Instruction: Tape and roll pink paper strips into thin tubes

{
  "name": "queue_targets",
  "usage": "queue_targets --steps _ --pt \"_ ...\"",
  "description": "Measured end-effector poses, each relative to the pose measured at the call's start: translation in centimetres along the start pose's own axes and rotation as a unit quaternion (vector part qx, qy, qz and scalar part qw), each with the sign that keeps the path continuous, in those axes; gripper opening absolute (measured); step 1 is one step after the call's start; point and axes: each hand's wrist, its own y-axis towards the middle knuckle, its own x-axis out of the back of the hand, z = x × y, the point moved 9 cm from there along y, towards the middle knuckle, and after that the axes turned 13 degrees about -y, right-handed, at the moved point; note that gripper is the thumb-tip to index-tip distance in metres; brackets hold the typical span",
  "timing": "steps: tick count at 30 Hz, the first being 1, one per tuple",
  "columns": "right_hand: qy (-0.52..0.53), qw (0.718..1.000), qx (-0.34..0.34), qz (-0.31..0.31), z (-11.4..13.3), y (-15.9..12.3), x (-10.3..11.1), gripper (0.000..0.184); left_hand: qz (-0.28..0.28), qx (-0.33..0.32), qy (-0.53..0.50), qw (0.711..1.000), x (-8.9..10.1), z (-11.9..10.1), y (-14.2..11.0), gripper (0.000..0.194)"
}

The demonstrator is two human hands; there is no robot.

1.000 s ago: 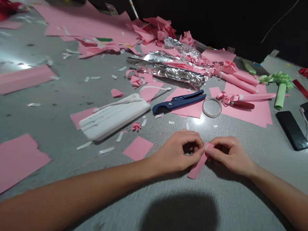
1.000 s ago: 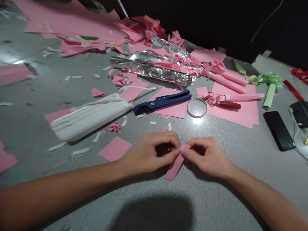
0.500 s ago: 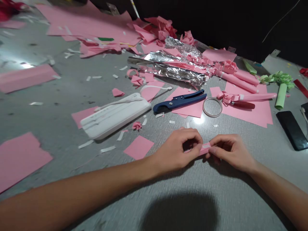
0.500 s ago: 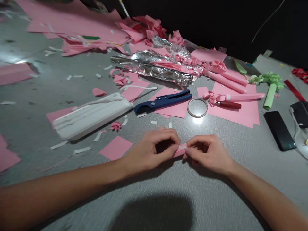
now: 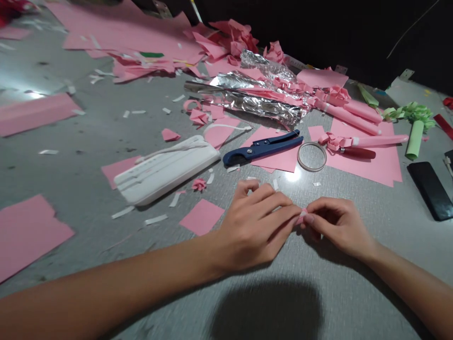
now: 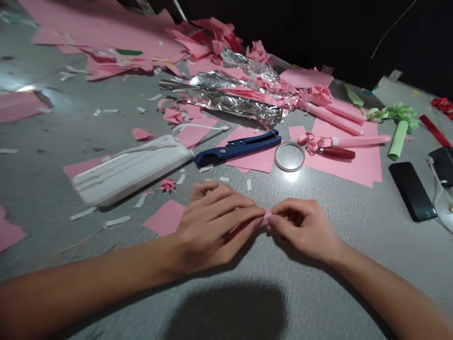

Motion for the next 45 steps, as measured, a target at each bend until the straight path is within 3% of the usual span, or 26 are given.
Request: queue_targets --steps 10,24,45 --pt "-0.015 0.999 0.046 0.008 0.4 -0.3 -0.2 0.01 -0.001 -0.017 0.014 1.0 0.0 -0.3 -0.1 0.007" --pt "-0.191 0.964 0.176 -0.06 3.1 -1.2 0.0 0.015 0.0 -0.023 0.018 1.0 0.0 -0.6 -0.2 0.005" --pt "-0.194 0.967 0.154 -0.054 2.6 -1.1 -0.1 0.019 0.019 -0.01 0.018 1.0 -0.1 -0.5 -0.2 0.007"
